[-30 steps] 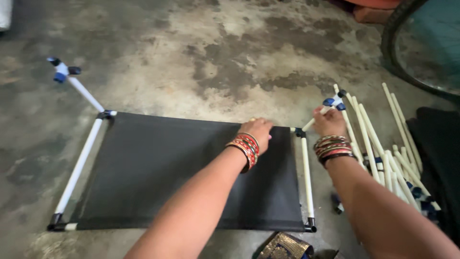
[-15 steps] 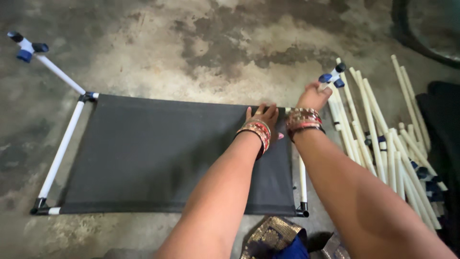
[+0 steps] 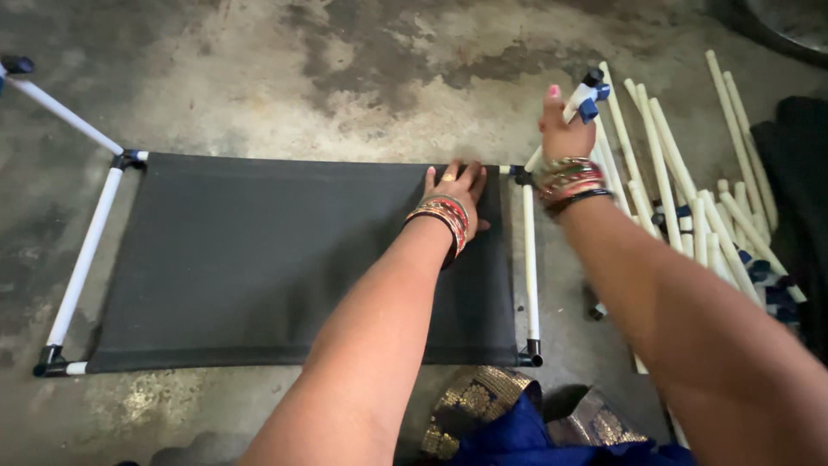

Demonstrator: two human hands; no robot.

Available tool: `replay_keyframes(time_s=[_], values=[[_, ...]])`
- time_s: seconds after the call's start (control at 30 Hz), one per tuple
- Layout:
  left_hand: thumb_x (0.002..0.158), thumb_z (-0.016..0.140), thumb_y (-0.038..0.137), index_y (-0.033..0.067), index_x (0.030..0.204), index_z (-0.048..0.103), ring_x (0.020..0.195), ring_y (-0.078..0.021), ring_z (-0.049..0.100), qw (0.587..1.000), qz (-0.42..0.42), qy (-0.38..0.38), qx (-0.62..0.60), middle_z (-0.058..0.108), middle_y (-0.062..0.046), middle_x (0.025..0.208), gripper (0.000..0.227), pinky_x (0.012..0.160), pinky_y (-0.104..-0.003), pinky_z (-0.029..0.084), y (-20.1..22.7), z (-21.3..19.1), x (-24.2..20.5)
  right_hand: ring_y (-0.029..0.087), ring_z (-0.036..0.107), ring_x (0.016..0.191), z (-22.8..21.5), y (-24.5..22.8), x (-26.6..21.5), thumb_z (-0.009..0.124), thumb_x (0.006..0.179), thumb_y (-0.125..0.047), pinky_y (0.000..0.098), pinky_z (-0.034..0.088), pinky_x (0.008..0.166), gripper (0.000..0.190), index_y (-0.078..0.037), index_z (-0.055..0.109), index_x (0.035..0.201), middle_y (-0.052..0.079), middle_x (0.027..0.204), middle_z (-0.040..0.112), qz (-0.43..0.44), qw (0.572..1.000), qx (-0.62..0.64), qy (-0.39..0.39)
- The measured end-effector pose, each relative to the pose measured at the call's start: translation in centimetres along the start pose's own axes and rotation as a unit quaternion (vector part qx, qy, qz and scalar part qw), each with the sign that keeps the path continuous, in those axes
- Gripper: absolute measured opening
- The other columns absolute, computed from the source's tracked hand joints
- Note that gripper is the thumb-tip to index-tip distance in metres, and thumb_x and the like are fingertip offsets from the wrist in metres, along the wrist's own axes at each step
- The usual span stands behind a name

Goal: The person sits on the floor and assembles a folding fabric cot, inserting white tubular frame poles into the fabric sleeves and plastic corner joints, and detaching and reattaching poles on the cot frame. They handle loose poles from a pile beside them and press joints into place by hand.

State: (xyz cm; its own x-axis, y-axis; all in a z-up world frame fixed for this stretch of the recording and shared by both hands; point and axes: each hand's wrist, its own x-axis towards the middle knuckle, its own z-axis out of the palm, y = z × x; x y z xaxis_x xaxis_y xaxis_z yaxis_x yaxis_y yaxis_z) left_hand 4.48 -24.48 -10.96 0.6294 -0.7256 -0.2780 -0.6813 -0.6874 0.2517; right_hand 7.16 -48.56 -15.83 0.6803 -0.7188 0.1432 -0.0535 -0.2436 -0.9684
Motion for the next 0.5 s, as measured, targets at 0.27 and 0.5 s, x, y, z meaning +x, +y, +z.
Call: replay_keyframes(time_s=[0.27,0.5], values=[[0.090,0.069,0.052,0.0177,0.163,0.015,0.158,-0.0258,0.004,1.000,-0.005,-0.010,0.003,0.004,0.004,0.171,0.097,0.125,-0.058,0.013,-0.4,0.4,0.9,0.016,0.044,0.053,2.6,1.1,0.6,0.063,0.096,-0.058,0.0367,0.043,0.053,0.053,-0.009,0.063,0.077,0.000,0.058,0.050,0.085,0.986,0.091,0.112],[0.090,0.069,0.052,0.0176,0.163,0.017,0.158,-0.0262,0.005,1.000,0.001,-0.008,0.004,0.004,0.003,0.172,0.096,0.124,-0.059,0.013,-0.5,0.8,0.3,0.013,0.051,0.052,-1.7,-0.5,0.8,0.066,0.102,-0.049,0.0309,0.047,0.055,0.052,-0.011,0.055,0.068,0.001,0.058,0.053,0.026,0.982,0.069,-0.174]])
